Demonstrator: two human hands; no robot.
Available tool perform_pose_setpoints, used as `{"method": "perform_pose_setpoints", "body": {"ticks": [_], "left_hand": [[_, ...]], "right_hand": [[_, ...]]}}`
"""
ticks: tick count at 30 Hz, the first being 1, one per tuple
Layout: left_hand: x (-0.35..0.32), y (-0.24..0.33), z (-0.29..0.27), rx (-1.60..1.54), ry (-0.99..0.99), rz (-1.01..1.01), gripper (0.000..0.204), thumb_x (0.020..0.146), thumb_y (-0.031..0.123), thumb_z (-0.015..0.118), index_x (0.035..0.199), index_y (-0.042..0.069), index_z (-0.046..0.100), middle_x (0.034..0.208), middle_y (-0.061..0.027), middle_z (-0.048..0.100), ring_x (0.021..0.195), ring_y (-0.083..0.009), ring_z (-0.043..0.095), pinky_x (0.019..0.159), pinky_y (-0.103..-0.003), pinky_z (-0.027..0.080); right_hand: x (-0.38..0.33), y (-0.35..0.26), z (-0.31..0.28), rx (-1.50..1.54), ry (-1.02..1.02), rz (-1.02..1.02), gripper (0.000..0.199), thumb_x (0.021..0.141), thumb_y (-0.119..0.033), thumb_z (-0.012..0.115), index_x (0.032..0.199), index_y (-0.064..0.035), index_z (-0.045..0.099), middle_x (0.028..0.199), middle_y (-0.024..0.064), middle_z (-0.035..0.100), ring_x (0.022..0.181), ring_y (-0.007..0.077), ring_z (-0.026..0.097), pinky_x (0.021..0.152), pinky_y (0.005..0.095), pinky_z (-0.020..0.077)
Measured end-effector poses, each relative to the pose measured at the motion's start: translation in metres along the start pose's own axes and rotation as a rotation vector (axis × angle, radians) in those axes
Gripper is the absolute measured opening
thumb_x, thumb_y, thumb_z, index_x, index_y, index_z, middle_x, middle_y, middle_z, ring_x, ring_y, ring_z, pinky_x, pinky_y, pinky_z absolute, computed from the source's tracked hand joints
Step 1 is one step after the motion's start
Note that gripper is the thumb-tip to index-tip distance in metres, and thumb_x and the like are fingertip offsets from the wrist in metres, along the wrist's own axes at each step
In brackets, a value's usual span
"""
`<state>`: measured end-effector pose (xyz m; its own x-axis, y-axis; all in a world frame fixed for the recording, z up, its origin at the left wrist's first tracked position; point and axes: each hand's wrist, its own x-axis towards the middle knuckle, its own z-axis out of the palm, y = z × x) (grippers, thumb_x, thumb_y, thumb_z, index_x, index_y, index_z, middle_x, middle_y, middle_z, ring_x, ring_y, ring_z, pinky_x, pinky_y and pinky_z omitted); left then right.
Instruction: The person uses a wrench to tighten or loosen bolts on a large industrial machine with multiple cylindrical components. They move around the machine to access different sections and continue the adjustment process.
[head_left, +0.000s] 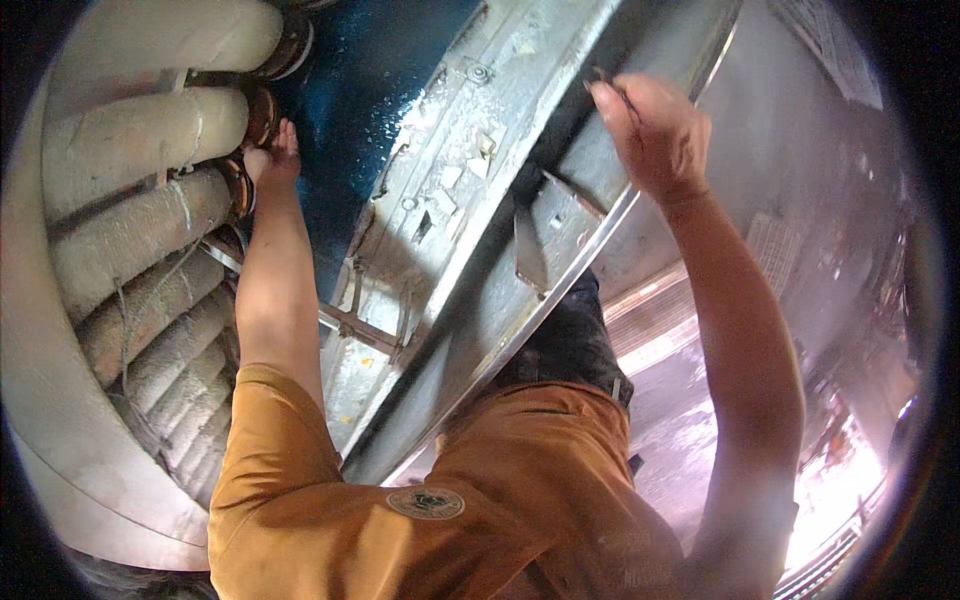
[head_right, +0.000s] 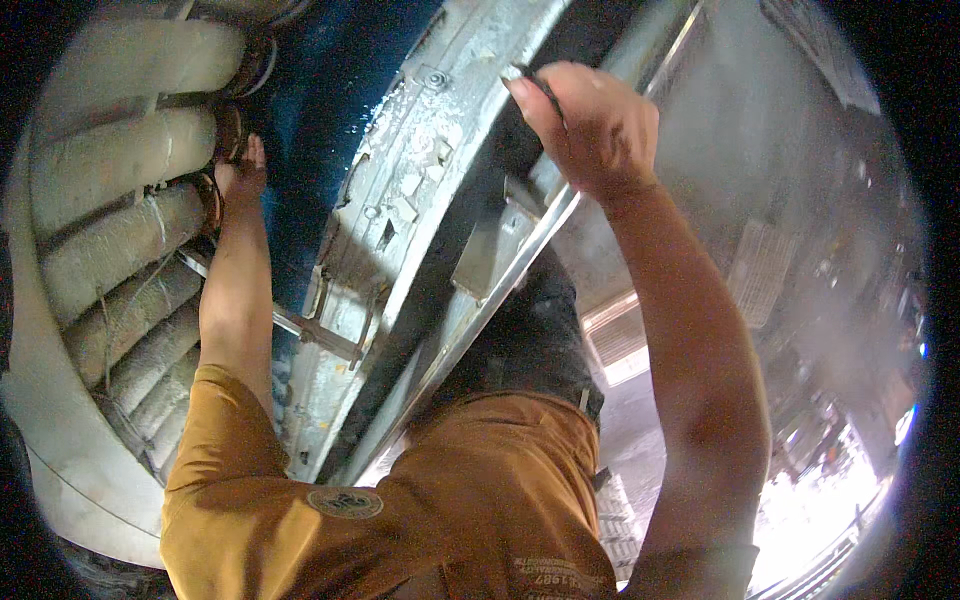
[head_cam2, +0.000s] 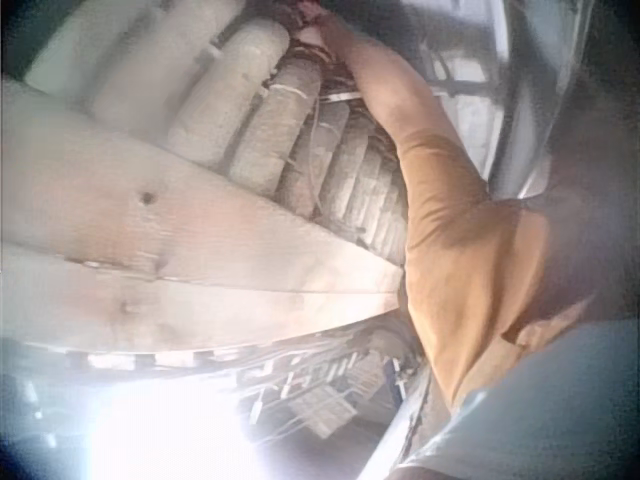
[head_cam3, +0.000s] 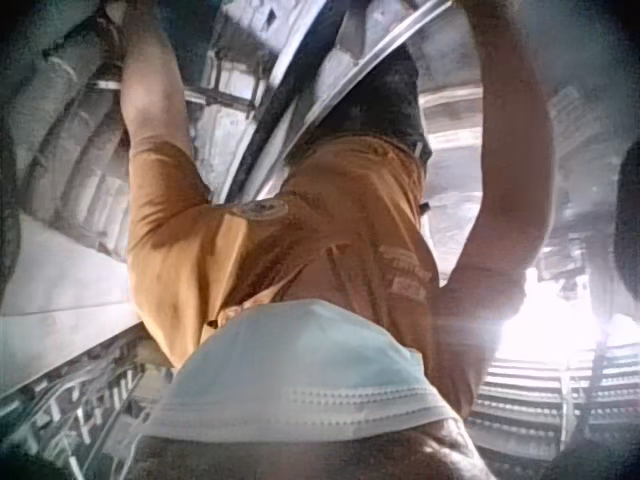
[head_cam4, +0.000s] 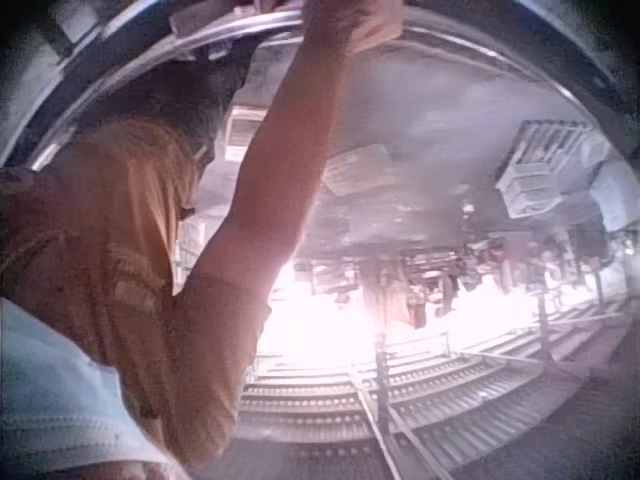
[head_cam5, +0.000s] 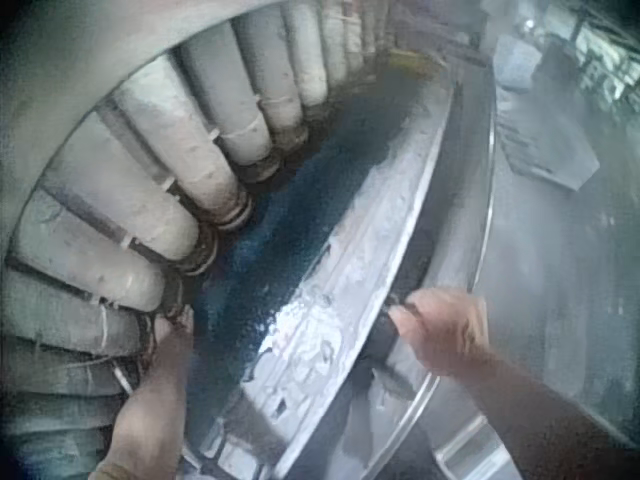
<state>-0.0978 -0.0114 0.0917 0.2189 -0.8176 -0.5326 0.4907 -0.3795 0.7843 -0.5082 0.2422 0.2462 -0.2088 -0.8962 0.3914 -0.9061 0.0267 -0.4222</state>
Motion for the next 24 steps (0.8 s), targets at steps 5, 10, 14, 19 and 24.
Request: {"method": "perform_pose_setpoints", "body": {"ticks": [5, 10, 14, 19, 24], "left_hand": [[0.002, -0.006, 0.01, -0.459, -0.16, 0.051, 0.035, 0.093, 0.025, 0.045, 0.119, 0.003, 0.05, 0.116, -0.0112, 0.057, 0.107, -0.0277, 0.055, 0.092, -0.041, 0.048], [0.001, 0.0, -0.009, -0.168, -0.042, -0.071, 0.039, 0.097, 0.031, 0.033, 0.118, 0.001, 0.047, 0.106, -0.0164, 0.059, 0.098, -0.0282, 0.059, 0.082, -0.039, 0.053], [0.012, -0.004, -0.026, -0.083, -0.019, -0.091, 0.044, 0.098, 0.031, 0.029, 0.125, -0.003, 0.035, 0.108, -0.0259, 0.054, 0.099, -0.0316, 0.059, 0.081, -0.037, 0.054], [-0.011, -0.01, -0.019, -0.296, -0.061, -0.056, 0.048, 0.098, 0.033, 0.033, 0.129, -0.003, 0.03, 0.122, -0.0253, 0.044, 0.104, -0.0343, 0.055, 0.085, -0.041, 0.052], [-0.03, -0.013, -0.016, 0.182, 0.03, -0.015, 0.047, 0.095, 0.039, 0.037, 0.12, 0.001, 0.047, 0.12, -0.0225, 0.049, 0.104, -0.0317, 0.056, 0.085, -0.045, 0.048]], "right_hand": [[0.007, -0.012, -0.003, -0.048, -0.091, 0.067, 0.024, 0.083, -0.032, 0.061, 0.073, -0.0103, 0.056, 0.069, 0.0092, 0.059, 0.065, 0.0308, 0.058, 0.055, 0.0399, 0.0454], [0.007, -0.017, -0.004, -0.123, -0.212, 0.079, 0.025, 0.085, -0.031, 0.057, 0.076, -0.0087, 0.057, 0.071, 0.0104, 0.058, 0.065, 0.0311, 0.057, 0.058, 0.0404, 0.0448], [0.005, -0.022, -0.006, -0.152, -0.236, 0.08, 0.024, 0.086, -0.029, 0.056, 0.077, -0.0075, 0.058, 0.07, 0.011, 0.058, 0.064, 0.0306, 0.057, 0.057, 0.0389, 0.0441], [0.005, -0.02, -0.004, -0.161, -0.252, 0.063, 0.025, 0.087, -0.028, 0.054, 0.077, -0.0065, 0.058, 0.072, 0.0109, 0.059, 0.066, 0.0303, 0.057, 0.057, 0.0388, 0.0439], [0.005, -0.018, -0.003, -0.158, -0.264, 0.093, 0.026, 0.087, -0.029, 0.054, 0.075, -0.0066, 0.058, 0.071, 0.0112, 0.058, 0.065, 0.0305, 0.057, 0.057, 0.0394, 0.0435]]}}
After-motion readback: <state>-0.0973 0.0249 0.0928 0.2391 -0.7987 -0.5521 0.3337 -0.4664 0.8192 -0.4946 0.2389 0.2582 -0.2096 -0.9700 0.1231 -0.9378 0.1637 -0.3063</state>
